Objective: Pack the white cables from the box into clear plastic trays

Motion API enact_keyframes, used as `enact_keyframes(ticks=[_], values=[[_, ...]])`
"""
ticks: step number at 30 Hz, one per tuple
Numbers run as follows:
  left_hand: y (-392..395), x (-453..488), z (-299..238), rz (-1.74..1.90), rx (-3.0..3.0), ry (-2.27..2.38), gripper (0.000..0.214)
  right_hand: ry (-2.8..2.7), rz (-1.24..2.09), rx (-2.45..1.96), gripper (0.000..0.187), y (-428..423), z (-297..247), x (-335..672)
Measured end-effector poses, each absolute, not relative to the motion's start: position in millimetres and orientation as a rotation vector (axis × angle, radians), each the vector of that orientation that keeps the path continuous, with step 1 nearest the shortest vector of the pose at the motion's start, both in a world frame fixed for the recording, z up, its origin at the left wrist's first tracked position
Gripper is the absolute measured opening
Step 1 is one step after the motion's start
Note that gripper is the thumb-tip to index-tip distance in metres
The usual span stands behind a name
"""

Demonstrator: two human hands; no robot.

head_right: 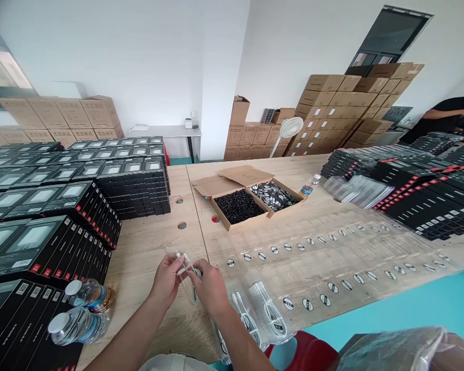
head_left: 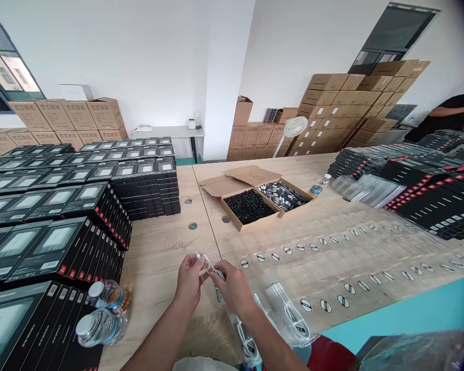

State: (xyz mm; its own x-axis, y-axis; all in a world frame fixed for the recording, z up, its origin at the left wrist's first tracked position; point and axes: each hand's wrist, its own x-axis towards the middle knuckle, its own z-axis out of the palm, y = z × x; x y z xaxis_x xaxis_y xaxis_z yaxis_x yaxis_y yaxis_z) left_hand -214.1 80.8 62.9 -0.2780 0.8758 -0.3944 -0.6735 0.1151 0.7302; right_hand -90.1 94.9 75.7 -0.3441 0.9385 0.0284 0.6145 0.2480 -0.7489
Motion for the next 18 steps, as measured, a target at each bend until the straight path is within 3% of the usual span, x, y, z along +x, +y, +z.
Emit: enact_keyframes(ticks=[5,11,18], values=[[83.0,-215.6,67.4,1.559,0.232,1.015,0.034,-2.013,0.620,-1.369,0.031,91.0,83.0,-88.8],[85.5,-213.8,73.9,1.508,0.179,0.887,0.038,-1.760,0.919,-1.339,0.041,100.7,90.0,-85.7],[85.9,-212.4,78.2,1.506,0.185,0.879,0.039,-1.811,0.892,-1.322,0.035,103.0,94.5,-82.0]])
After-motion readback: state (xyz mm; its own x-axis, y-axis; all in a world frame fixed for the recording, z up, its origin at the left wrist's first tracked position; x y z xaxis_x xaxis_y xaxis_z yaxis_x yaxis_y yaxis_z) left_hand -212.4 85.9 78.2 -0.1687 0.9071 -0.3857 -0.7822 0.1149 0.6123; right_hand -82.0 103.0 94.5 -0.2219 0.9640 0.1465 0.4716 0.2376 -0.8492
